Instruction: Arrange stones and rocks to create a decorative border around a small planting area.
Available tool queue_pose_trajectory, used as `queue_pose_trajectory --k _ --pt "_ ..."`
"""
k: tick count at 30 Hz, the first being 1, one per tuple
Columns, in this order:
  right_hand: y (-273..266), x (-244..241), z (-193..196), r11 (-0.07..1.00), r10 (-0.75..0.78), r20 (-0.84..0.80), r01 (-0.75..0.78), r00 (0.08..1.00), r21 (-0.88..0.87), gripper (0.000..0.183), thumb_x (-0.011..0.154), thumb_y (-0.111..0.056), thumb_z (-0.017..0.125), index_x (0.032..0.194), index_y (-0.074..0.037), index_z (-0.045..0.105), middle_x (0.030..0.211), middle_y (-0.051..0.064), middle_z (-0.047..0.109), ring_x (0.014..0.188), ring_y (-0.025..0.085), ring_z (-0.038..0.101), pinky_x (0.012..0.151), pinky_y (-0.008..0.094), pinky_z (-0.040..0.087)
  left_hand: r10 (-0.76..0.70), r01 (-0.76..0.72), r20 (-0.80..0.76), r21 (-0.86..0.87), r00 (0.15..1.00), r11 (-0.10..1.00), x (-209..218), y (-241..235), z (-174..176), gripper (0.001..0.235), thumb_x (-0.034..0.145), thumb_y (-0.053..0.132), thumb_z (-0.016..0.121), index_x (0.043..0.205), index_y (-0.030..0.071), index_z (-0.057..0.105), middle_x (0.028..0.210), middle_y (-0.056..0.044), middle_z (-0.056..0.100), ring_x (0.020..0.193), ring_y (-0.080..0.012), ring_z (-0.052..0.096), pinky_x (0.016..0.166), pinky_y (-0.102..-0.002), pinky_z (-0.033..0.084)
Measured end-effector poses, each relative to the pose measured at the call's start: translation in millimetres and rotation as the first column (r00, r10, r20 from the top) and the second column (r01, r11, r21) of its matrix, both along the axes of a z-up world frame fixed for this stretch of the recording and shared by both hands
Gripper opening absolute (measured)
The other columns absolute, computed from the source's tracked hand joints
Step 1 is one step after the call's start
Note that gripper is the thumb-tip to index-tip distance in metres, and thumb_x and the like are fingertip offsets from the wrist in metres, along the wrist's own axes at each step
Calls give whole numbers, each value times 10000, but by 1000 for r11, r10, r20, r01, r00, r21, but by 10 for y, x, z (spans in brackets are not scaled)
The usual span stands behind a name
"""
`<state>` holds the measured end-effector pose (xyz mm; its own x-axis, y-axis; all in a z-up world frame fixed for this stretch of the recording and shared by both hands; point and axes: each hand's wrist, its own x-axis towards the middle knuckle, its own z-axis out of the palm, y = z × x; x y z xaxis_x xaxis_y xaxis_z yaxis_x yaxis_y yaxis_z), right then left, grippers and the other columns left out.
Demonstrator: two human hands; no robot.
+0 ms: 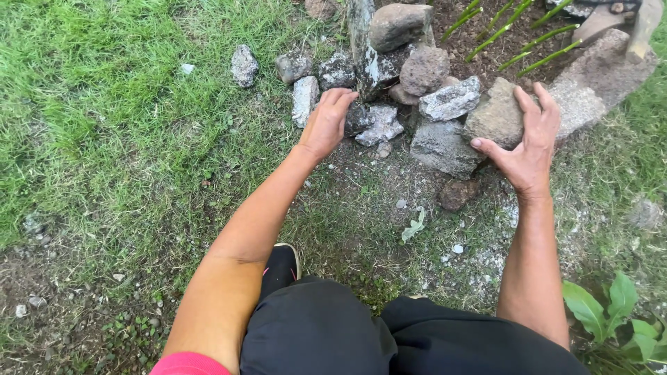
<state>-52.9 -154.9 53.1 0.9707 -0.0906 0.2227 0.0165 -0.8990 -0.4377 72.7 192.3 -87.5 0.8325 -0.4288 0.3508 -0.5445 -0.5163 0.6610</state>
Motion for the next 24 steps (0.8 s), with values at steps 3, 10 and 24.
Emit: queue_pose_trajectory --k 3,10,24 --pt "47 3 35 999 -10 -10 10 1000 -49 1086 738 -710 835 1600 -144 497 1661 198 385 1567 400 328 1322 575 247 -51 56 -88 58 995 997 -60 58 -43 453 927 -138 527 1345 16 605 1347 -130 604 1285 -297 583 1146 -384 493" --pt "168 55 37 974 -63 -63 47 996 -221 970 874 -677 772 1604 -111 475 1671 198 397 1570 410 304 1280 619 206 -80 92 -78 169 994 981 -109 81 -115 583 832 -90 538 1409 -7 518 1401 -176 549 1368 -329 492 1227 -438 336" --pt "1438 164 -700 913 404 69 -398 912 -88 425 918 -96 824 1311 -64 664 1332 155 676 1236 298 659 1095 400 558 -16 57 -140 293 990 954 -170 -80 -109 828 806 202 817 1485 4 387 1307 -209 570 1308 -388 478 1131 -508 355"
